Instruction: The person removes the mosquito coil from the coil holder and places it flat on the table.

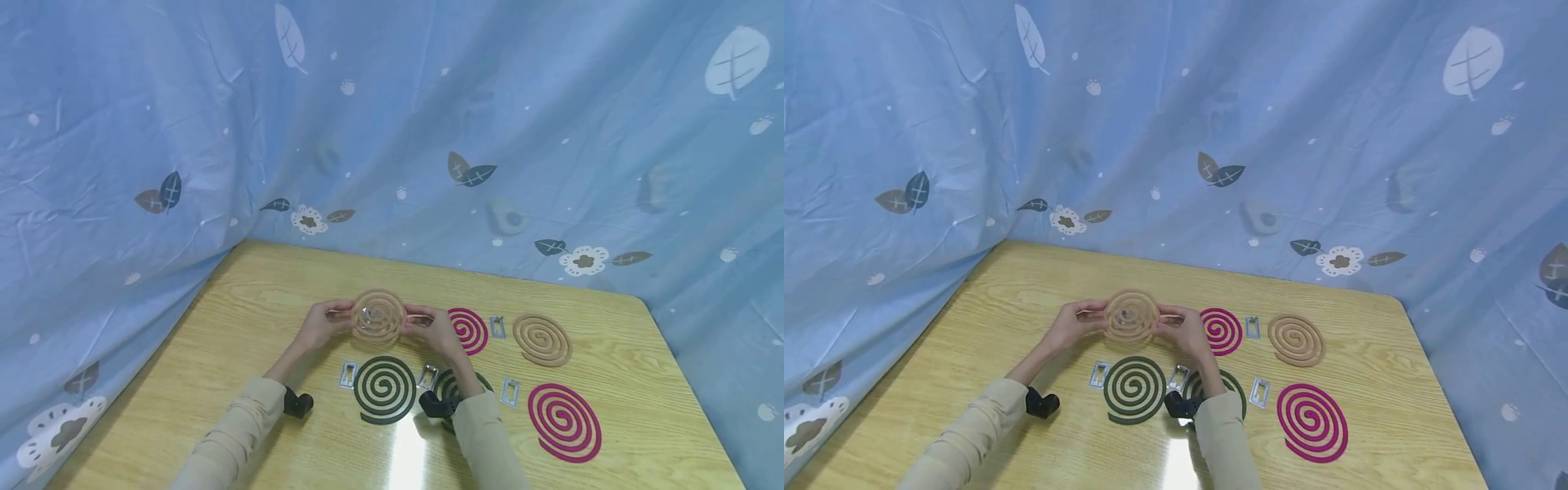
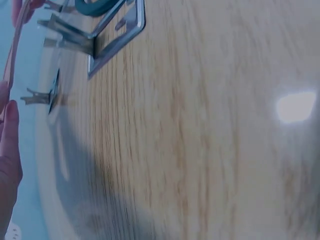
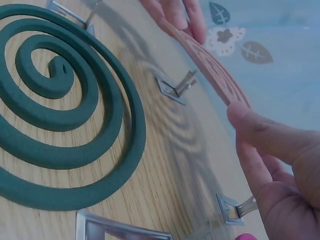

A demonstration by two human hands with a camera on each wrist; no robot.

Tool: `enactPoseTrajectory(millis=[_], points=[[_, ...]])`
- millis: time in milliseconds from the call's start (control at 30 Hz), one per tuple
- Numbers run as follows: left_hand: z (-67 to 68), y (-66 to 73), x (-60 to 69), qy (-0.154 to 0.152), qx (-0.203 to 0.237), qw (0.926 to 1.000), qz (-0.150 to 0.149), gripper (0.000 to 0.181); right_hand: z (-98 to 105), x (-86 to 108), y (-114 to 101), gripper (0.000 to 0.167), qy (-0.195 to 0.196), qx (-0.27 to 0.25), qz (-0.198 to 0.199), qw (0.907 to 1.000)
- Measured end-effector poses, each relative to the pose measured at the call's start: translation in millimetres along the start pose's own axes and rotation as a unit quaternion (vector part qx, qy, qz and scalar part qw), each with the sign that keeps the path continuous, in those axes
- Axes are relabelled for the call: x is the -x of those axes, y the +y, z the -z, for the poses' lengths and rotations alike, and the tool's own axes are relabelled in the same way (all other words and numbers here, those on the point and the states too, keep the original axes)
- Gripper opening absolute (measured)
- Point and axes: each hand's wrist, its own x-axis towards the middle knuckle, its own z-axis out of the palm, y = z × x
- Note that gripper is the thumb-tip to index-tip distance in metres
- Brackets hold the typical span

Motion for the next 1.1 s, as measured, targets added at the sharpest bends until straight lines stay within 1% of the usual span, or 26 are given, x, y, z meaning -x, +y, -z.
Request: enactPoseTrajectory(millis=[67,167,233,333,400,567,700,800,900,1033,1100], points=[[-2.3,1.4,0.3,-0.003,0.004,1.0000,-0.002,0.043,0,1.5,-1,0.048,0.008,0.005,0.002,1.0000],[-5.5,4.0,0.7,-0.007,0.006,1.0000,-0.003,0.047,1,3.3,0,0.046,0.026,0.017,0.016,0.9994],[-7.4,5.5,1.2,-0.009,-0.003,0.9999,-0.004,0.048,3,4.0,1,0.044,0.035,0.022,0.021,0.9989],[-9.8,8.0,2.2,-0.008,-0.014,0.9999,-0.005,0.048,5,5.1,2,0.042,0.042,0.019,0.015,0.9988],[-10.5,8.7,2.9,-0.009,-0.019,0.9997,-0.011,0.045,6,5.9,2,0.042,0.035,0.002,0.003,0.9994],[-12.0,9.1,3.2,-0.019,-0.006,0.9997,-0.014,0.041,8,7.4,-4,0.046,0.004,-0.030,-0.019,0.9994],[-13.4,8.3,2.5,-0.025,-0.001,0.9996,-0.013,0.043,9,7.7,-7,0.050,-0.002,-0.009,-0.019,0.9998],[-14.1,9.0,1.7,-0.024,-0.001,0.9996,-0.013,0.043,9,7.7,-6,0.052,0.005,0.014,-0.019,0.9997],[-15.2,10.0,0.9,-0.028,-0.004,0.9994,-0.022,0.042,10,8.0,-5,0.051,0.019,0.035,-0.023,0.9989],[-16.8,10.5,0.5,-0.041,-0.009,0.9990,-0.018,0.039,12,9.1,-4,0.048,0.033,0.059,-0.033,0.9972],[-17.7,10.0,0.3,-0.047,-0.011,0.9988,-0.009,0.038,13,9.6,-4,0.047,0.035,0.063,-0.035,0.9968]])
